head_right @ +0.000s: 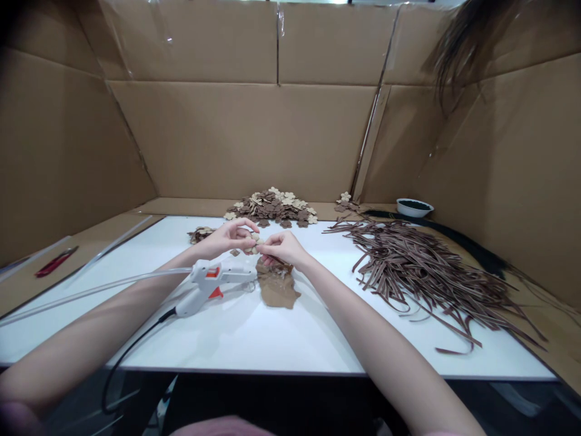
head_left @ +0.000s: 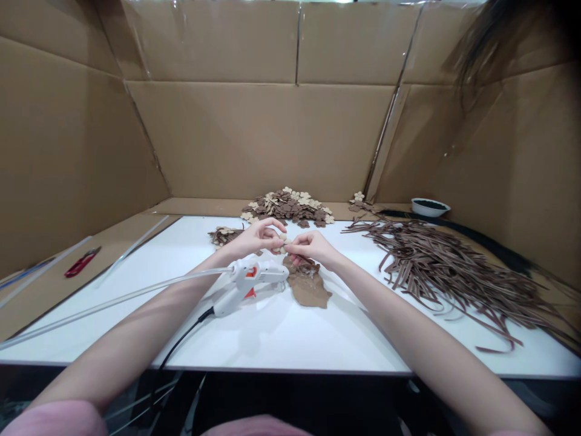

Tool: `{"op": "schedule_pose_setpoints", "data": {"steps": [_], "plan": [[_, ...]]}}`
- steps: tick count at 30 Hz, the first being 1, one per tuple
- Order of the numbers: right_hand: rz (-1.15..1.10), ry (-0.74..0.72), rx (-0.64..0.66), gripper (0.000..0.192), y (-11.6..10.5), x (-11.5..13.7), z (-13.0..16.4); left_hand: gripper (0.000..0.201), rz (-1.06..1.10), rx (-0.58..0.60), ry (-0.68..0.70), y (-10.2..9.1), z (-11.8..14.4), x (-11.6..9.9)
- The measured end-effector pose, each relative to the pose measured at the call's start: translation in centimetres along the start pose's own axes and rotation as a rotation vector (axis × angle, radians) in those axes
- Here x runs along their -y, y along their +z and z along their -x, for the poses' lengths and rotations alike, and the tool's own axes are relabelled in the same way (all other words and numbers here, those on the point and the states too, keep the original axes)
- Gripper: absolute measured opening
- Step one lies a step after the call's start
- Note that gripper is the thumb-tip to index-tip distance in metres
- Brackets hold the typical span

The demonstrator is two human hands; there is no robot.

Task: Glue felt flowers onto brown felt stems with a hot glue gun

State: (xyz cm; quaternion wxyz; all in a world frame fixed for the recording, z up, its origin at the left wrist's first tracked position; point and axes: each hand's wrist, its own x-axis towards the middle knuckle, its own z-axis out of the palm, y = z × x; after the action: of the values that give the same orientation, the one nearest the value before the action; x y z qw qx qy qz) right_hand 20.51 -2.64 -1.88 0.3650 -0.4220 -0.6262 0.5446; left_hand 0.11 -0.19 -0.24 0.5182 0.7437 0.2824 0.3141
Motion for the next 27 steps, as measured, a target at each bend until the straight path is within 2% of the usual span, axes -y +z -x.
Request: {"op": "schedule_pose_setpoints", "data": {"steps": [12,18,24,27], "plan": [[0.005,-0.017,0.030,0.035,-0.26,-0.04,-0.01,0.038,-0.032,0.010,0.018,0.07,-0.03,-0.08],[0.078,-0.063,0.060,0.041,-0.57,0.47,0.22,0.039,-0.047,-0.018,0.051,-0.14,0.00,0.10],[0.050,-0.121,-0.088,0.044,-0.70,0.72,0.02,0.039,-0.035,-0.006,0.058,-0.11,0.05,-0.17],[0.052,-0.173,-0.081,0.042,-0.80,0.69,-0.10,0.038,-0.024,0.028,0.066,0.02,0.07,-0.27]]}}
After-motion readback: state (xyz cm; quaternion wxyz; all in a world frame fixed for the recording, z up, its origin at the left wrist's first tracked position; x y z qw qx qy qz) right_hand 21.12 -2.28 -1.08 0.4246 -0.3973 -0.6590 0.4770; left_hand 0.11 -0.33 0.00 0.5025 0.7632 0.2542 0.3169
